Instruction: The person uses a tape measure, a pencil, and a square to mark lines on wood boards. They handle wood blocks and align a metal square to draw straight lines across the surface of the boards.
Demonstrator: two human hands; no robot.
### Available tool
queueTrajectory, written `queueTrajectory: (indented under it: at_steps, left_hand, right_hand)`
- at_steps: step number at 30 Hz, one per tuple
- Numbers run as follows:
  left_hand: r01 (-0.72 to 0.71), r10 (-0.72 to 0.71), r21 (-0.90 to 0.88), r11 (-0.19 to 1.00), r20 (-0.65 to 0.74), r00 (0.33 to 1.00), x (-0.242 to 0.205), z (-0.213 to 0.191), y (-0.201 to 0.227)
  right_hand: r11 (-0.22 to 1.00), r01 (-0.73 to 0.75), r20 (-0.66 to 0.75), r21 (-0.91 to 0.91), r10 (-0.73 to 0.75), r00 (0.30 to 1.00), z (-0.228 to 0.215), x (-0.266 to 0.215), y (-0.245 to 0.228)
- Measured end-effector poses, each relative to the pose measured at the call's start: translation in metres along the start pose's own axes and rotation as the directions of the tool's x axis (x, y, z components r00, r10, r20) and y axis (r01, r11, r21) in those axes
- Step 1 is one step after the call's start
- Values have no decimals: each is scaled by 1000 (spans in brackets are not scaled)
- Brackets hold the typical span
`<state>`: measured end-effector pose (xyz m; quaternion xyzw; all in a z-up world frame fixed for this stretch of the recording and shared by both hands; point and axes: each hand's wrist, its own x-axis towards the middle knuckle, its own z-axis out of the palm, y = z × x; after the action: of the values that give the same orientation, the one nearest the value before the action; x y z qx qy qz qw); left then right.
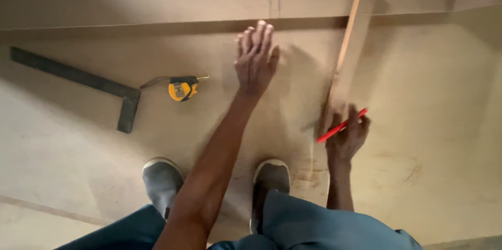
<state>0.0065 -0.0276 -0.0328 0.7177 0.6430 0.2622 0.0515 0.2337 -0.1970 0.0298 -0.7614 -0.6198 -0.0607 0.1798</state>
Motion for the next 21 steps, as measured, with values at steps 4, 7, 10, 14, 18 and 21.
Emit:
queueTrajectory:
  at_steps: [4, 7, 10, 14, 18, 21]
  left_hand:
    - [85, -81, -29, 996, 109, 991, 1, -2, -38]
    - [101, -96, -38, 994, 118, 988, 3, -3, -52]
    - [82, -78, -39, 996, 98, 992, 3, -4, -53]
    - [78, -76, -16, 997, 93, 993, 6, -5, -51]
    - [70, -72, 18, 997, 118, 990, 8, -1, -50]
    - [71, -76, 47, 996, 121, 990, 10, -2, -49]
  right_hand:
    - [736, -176, 114, 654, 134, 984, 26, 65, -18]
    - [348, -226, 262, 910, -59, 963, 75, 144, -55]
    - [394, -319, 392, 862, -119, 912, 110, 205, -88]
    - [334, -299, 361, 894, -141, 922, 152, 265, -113]
    - [307, -230, 289, 924, -163, 943, 179, 300, -111]
    - [334, -189, 252, 924, -158, 955, 192, 318, -116]
